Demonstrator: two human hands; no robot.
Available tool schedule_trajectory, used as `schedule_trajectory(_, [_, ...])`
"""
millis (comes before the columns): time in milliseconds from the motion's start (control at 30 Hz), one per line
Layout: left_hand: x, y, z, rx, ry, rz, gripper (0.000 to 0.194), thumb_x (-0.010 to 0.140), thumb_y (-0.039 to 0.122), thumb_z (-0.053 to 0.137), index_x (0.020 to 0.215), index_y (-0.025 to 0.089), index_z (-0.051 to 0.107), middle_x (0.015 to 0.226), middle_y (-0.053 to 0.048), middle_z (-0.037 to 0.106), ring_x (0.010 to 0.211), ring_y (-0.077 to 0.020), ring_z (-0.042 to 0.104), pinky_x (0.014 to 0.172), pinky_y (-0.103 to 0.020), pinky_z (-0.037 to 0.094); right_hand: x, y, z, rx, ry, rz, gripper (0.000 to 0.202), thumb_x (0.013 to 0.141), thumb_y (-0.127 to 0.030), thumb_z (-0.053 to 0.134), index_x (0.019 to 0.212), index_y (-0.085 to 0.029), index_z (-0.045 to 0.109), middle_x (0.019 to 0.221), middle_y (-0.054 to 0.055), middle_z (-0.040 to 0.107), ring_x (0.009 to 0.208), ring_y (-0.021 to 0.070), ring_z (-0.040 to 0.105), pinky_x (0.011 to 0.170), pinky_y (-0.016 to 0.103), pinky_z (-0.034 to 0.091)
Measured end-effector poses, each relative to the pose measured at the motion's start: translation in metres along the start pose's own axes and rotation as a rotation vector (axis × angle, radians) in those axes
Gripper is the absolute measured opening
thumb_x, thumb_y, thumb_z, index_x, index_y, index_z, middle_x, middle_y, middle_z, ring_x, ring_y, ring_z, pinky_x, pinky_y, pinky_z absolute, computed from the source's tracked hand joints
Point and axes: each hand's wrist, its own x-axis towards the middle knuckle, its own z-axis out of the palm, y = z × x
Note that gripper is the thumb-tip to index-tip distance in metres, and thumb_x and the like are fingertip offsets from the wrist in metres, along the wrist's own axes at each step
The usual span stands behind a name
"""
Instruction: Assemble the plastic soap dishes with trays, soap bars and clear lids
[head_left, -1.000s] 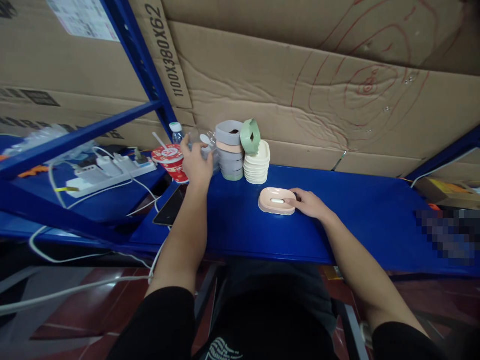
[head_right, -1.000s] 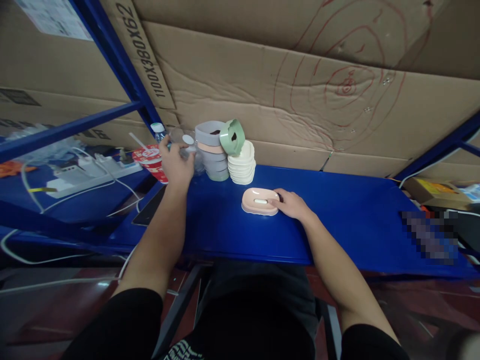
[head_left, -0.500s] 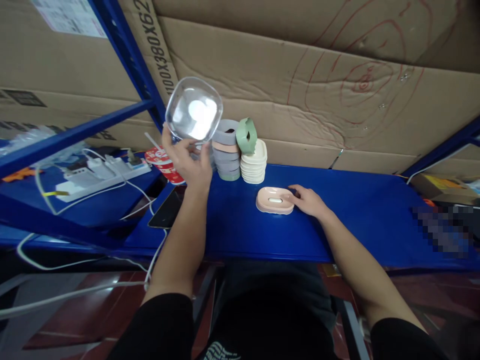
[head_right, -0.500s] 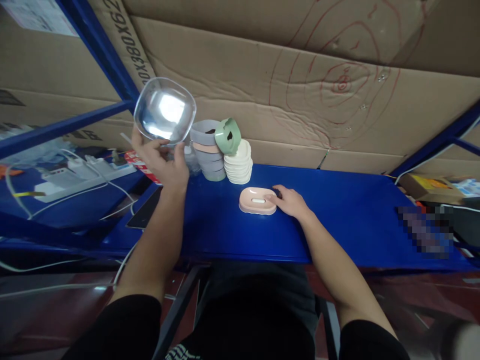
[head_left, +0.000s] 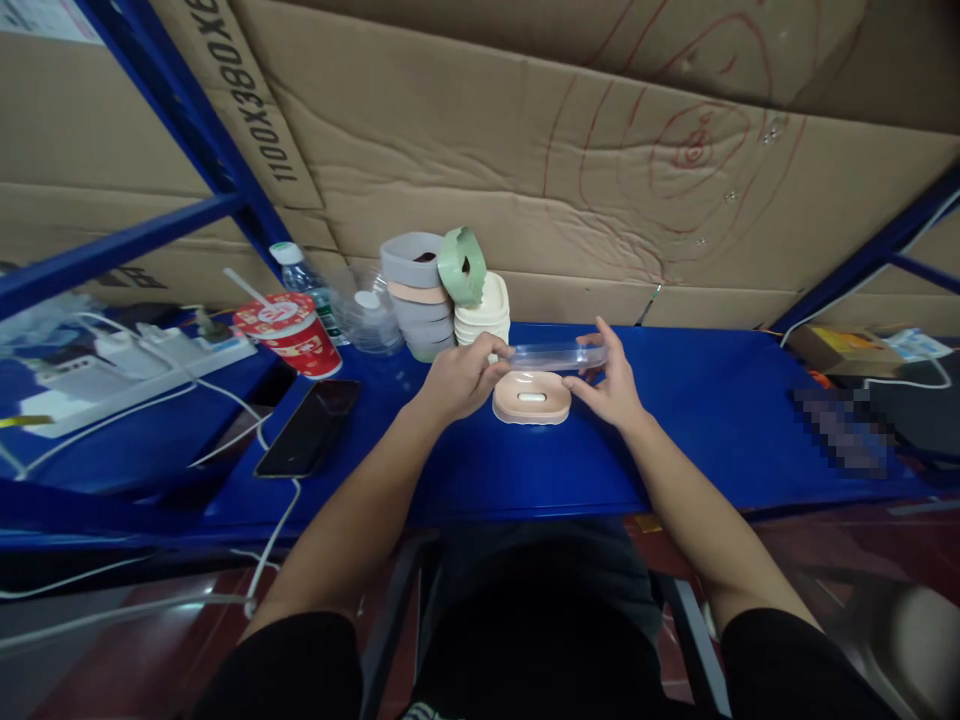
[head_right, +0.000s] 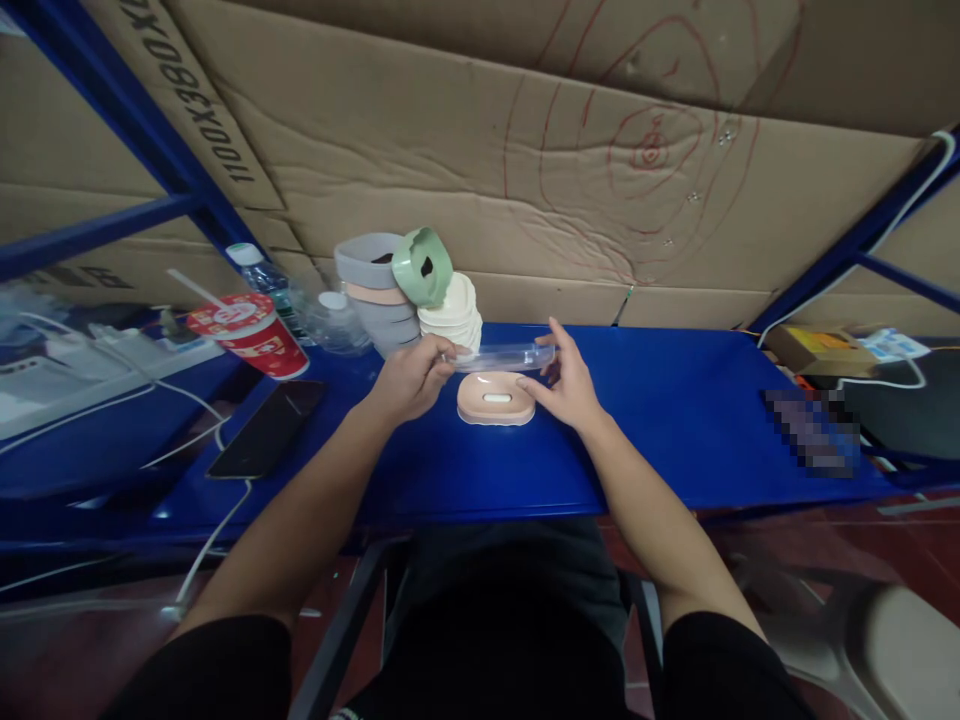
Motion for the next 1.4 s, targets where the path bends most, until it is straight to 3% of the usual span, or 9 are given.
schedule_trajectory(133, [0.001, 0.003, 0.005, -0.071, -0.087, -0.102, 0.052, 0.113, 0.061, 0.026, 0.105, 0.023, 0.060, 0.091, -0.005, 0.081, 0.081, -0.0207, 0.075, 0.075, -0.032, 0.050, -0.004, -0.003, 0.002, -0.009, -0.064, -0.069, 0.071, 0.086, -0.082, 0.061, 0.124, -0.024, 0.072, 0.111, 0.013, 0.079, 0.099, 0.0313, 0.074, 0.090, 0.044, 0.060])
schedule_trajectory(233, [0.003, 0.004, 0.009, -0.131, -0.083, -0.196, 0.045, 0.113, 0.054, 0.030, 0.115, 0.023, 0.062, 0.083, -0.003, 0.080, 0.086, -0.0216, 0.077, 0.081, -0.033, 0.052, -0.004, -0.003, 0.007, -0.010, -0.051, -0.018, 0.068, 0.089, -0.089, 0.050, 0.084, -0.024, 0.068, 0.077, 0.008, 0.073, 0.073, 0.0236, 0.069, 0.073, 0.036, 0.055])
schedule_trajectory(400, [0.004, 0.003, 0.015, -0.134, -0.151, -0.322, 0.052, 0.109, 0.050, 0.045, 0.151, 0.022, 0.055, 0.065, 0.003, 0.073, 0.075, -0.0248, 0.078, 0.077, -0.036, 0.054, 0.000, 0.000, 0.009, -0.042, -0.102, 0.045, 0.079, 0.097, -0.090, 0.027, 0.061, -0.024, 0.053, 0.059, 0.004, 0.061, 0.061, 0.0193, 0.060, 0.064, 0.032, 0.046])
schedule_trajectory(533, [0.004, 0.000, 0.019, -0.205, -0.248, -0.397, 0.049, 0.110, 0.050, 0.041, 0.143, 0.020, 0.061, 0.062, 0.003, 0.071, 0.071, -0.0239, 0.075, 0.074, -0.036, 0.054, 0.004, 0.002, 0.005, -0.116, -0.175, 0.132, 0.088, 0.101, -0.086, 0.011, 0.057, -0.023, 0.053, 0.060, 0.006, 0.064, 0.065, 0.0219, 0.065, 0.064, 0.032, 0.045])
schedule_trajectory(633, [0.005, -0.004, 0.021, -0.210, -0.339, -0.433, 0.043, 0.110, 0.049, 0.036, 0.112, 0.022, 0.069, 0.061, 0.002, 0.070, 0.069, -0.0219, 0.072, 0.069, -0.033, 0.050, 0.006, 0.000, 0.005, -0.235, -0.309, 0.199, 0.089, 0.103, -0.083, 0.012, 0.060, -0.022, 0.060, 0.069, 0.010, 0.072, 0.074, 0.0249, 0.071, 0.068, 0.033, 0.046])
schedule_trajectory(767, [0.005, -0.006, 0.020, -0.155, -0.477, -0.482, 0.049, 0.110, 0.052, 0.030, 0.081, 0.025, 0.059, 0.061, 0.001, 0.070, 0.067, -0.0212, 0.069, 0.069, -0.034, 0.047, 0.009, -0.002, 0.006, -0.374, -0.480, 0.261, 0.088, 0.103, -0.084, 0.020, 0.064, -0.023, 0.069, 0.080, 0.012, 0.079, 0.084, 0.0286, 0.075, 0.067, 0.034, 0.044])
schedule_trajectory(900, [0.004, -0.005, 0.021, -0.071, -0.573, -0.519, 0.044, 0.108, 0.051, 0.033, 0.084, 0.025, 0.060, 0.063, 0.001, 0.071, 0.070, -0.0227, 0.070, 0.071, -0.034, 0.046, 0.010, 0.000, 0.007, -0.402, -0.529, 0.262, 0.089, 0.098, -0.091, 0.022, 0.067, -0.025, 0.073, 0.084, 0.011, 0.080, 0.088, 0.0306, 0.076, 0.066, 0.034, 0.044])
schedule_trajectory(1033, [0.005, -0.005, 0.028, 0.010, -0.539, -0.504, 0.048, 0.108, 0.052, 0.032, 0.083, 0.024, 0.063, 0.065, -0.002, 0.071, 0.072, -0.0239, 0.071, 0.069, -0.034, 0.045, 0.012, 0.004, 0.009, -0.400, -0.523, 0.340, 0.093, 0.098, -0.091, 0.019, 0.070, -0.023, 0.076, 0.085, 0.014, 0.080, 0.086, 0.0313, 0.076, 0.072, 0.037, 0.049])
schedule_trajectory(1400, [0.007, -0.001, 0.037, 0.270, -0.561, -0.530, 0.058, 0.112, 0.052, 0.024, 0.111, 0.020, 0.072, 0.124, -0.014, 0.079, 0.119, -0.0314, 0.072, 0.100, -0.040, 0.051, 0.015, 0.005, 0.012, -0.440, -0.534, 0.433, 0.093, 0.098, -0.090, 0.019, 0.075, -0.020, 0.075, 0.100, 0.020, 0.081, 0.103, 0.0372, 0.076, 0.073, 0.036, 0.048])
